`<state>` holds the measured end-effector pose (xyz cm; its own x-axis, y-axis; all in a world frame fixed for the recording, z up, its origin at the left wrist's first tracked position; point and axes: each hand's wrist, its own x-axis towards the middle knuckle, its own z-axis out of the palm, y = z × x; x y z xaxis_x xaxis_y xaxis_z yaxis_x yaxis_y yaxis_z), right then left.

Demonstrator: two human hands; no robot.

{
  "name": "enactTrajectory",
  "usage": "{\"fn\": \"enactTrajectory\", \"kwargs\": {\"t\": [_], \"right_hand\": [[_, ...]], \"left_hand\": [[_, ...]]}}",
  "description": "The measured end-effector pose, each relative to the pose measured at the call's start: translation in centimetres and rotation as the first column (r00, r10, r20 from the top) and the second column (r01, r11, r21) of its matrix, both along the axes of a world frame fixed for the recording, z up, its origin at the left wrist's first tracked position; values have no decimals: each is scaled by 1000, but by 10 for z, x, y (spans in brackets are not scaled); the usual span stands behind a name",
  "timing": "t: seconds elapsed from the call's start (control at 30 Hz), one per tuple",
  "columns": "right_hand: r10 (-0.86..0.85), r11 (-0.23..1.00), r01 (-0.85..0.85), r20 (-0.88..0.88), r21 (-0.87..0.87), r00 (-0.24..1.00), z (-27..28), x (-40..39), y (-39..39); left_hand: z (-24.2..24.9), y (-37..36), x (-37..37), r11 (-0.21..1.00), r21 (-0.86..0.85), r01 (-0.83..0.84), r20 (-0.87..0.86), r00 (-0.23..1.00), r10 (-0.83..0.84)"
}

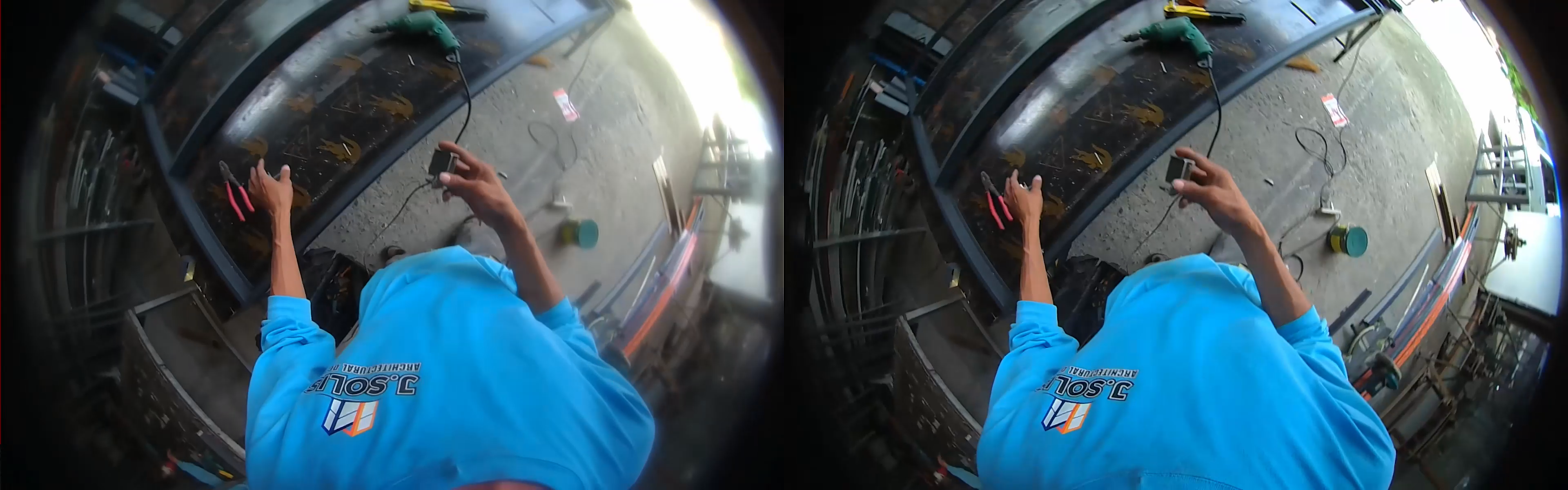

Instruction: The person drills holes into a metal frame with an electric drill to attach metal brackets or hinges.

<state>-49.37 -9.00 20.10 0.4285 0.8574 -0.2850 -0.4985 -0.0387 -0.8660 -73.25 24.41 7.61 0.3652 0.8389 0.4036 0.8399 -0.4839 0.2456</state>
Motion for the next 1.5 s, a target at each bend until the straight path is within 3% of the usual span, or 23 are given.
{"fn": "enactTrajectory", "kwargs": {"t": [0.03, 0.07, 0.1, 0.13, 0.27, 0.3, 0.37, 0.53, 0.6, 0.7, 0.77, 0.83, 0.93, 0.97, 1.03, 1.07, 1.13, 1.2, 1.27, 1.33, 1.4, 1.47, 1.5], "right_hand": [[-7, 1000, 9, 164, -8, 986, 8, 8, 2], [-77, 997, 74, 189, 21, 979, 16, 12, 4], [-97, 995, 96, 209, 13, 973, 26, 12, 4], [-103, 995, 102, 238, 14, 966, 35, 18, 8], [14, 1000, -13, 237, -3, 971, 47, 39, 4], [37, 999, -40, 240, 7, 970, 46, 47, 1], [120, 992, -123, 282, -6, 952, 45, 61, -10], [247, 965, -262, 255, 28, 935, 38, 120, -58], [251, 968, -249, 176, -34, 952, 23, 145, -81], [305, 947, -255, 291, -197, 907, -38, 187, -121], [302, 935, -213, 321, -283, 897, -82, 216, -150], [439, 850, -289, 289, -440, 851, -127, 207, -178], [287, 846, -182, 140, -501, 948, -194, 170, -211], [267, 854, -186, 102, -486, 958, -217, 150, -218], [94, 801, 79, 254, -594, 963, -254, 102, -232], [64, 800, 79, 216, -594, 974, -267, 89, -236], [-374, 754, 254, -78, -606, 924, -293, 67, -231], [-427, 631, 453, 206, -630, 880, -289, 54, -223], [-483, 500, 490, 240, -714, 842, -318, 29, -213], [-461, 391, 452, 255, -802, 850, -334, -17, -207], [-775, 324, 373, -18, -869, 632, -343, -45, -184], [-788, 310, 231, -114, -922, 605, -366, -87, -170], [-622, 231, 234, 41, -945, 782, -379, -105, -165]], "left_hand": [[32, -22, 21, 974, -177, 144, 152, 981, -118], [71, -51, 49, 906, -316, 283, 319, 931, -180], [98, -80, 71, 686, -513, 515, 566, 805, -181], [121, -108, 89, 395, -566, 724, 766, 639, -72], [157, -186, 139, 290, -422, 859, 826, 496, -267], [163, -195, 145, 321, -419, 849, 826, 503, -253], [175, -214, 155, 196, -492, 848, 769, 529, -359], [173, -259, 198, 322, -509, 798, 679, 603, -419], [147, -263, 213, 402, -550, 732, 676, 673, -301], [83, -247, 213, 578, -563, 591, 708, 706, -32], [40, -221, 193, 602, -604, 523, 728, 670, 148], [40, -201, 170, 679, -649, 343, 552, 827, 109], [63, -175, 160, 696, -671, 255, 501, 848, 173], [79, -168, 164, 601, -755, 263, 501, 822, 270], [81, -132, 161, 541, -803, 248, 464, 830, 310], [80, -112, 160, 481, -840, 251, 455, 810, 371], [74, -76, 166, 434, -864, 254, 422, 836, 351], [65, -40, 185, 457, -824, 334, 522, 761, 385], [47, 3, 208, 440, -819, 368, 541, 750, 380], [34, 24, 235, 505, -789, 350, 486, 859, 164], [12, 60, 253, 462, -826, 322, 425, 895, 136], [-2, 77, 269, 509, -816, 274, 375, 921, 105], [-6, 85, 269, 520, -819, 244, 332, 940, 81]]}}
